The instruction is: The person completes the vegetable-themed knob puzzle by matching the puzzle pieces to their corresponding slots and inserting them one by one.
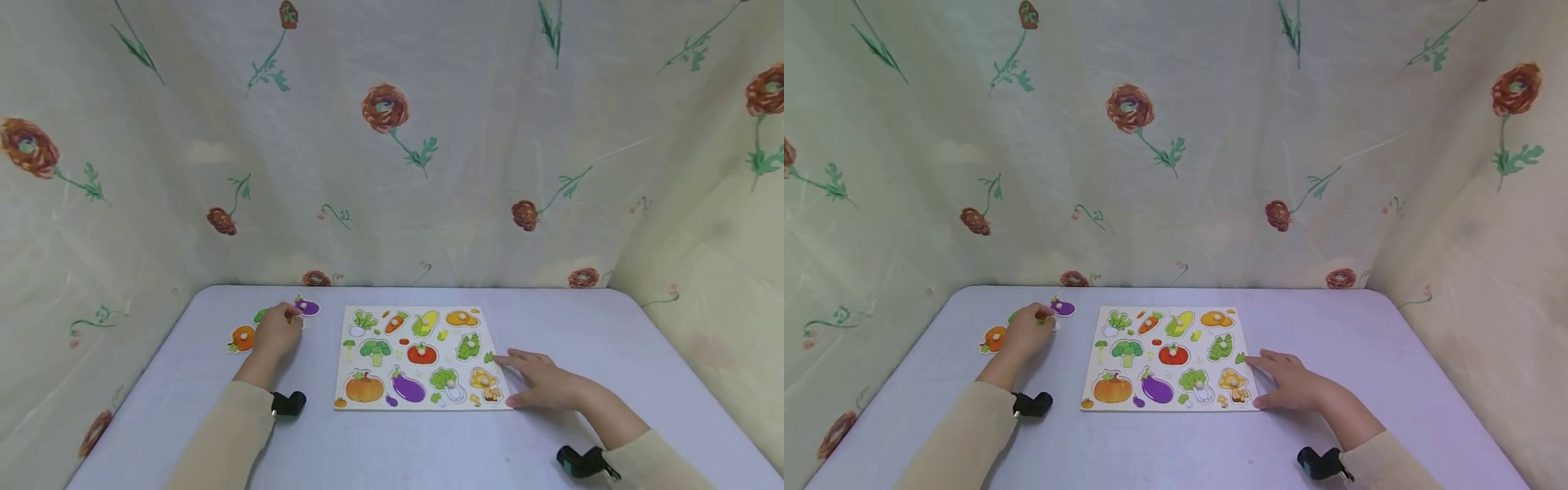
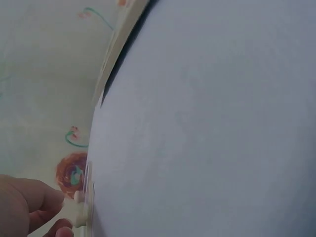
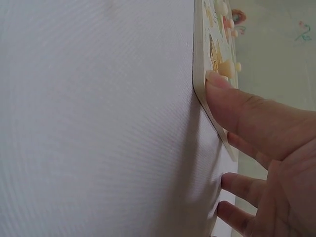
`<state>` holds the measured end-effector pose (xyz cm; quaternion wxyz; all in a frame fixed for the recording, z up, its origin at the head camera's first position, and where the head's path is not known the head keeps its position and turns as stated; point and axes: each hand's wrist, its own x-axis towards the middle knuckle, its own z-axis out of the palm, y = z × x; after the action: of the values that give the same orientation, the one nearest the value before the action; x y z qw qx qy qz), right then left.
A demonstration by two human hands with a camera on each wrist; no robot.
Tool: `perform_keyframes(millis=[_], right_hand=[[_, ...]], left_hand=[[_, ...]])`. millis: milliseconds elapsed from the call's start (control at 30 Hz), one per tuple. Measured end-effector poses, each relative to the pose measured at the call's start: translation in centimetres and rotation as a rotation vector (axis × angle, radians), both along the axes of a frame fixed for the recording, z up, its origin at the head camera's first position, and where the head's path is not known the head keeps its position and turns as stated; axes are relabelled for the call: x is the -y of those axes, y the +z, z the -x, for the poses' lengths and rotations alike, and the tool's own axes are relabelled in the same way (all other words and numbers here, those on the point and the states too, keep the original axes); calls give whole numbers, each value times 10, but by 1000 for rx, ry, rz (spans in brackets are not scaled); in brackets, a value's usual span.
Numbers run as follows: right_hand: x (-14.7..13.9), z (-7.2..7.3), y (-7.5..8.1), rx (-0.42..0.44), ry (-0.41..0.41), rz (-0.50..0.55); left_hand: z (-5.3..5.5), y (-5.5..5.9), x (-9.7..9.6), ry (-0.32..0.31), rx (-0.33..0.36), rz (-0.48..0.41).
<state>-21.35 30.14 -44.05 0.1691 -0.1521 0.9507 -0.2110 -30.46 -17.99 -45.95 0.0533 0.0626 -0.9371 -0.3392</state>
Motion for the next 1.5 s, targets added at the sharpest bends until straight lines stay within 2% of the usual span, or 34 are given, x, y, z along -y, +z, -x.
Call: perform_keyframes(millis=[133,333,500,733,1000,1500], right_hand=[[-2,-1,-3,3,-1,9],[-4,-1,-7,-2,3,13],[-5,-1,-8,-8,7,19],[-4,-2,-7,-8,4,27],[-4,-2,-5,-11,2,33],[-4,-1,-6,-7,-7,28]], left_hand=[[3,-2,1,12,24,8],[8,-6,0,34,95,8],[13,-9,-1,40,125,39],[12,-3,-6,66,160,92],[7,5,-9,78,182,121],[4,3,-5,58,160,83]])
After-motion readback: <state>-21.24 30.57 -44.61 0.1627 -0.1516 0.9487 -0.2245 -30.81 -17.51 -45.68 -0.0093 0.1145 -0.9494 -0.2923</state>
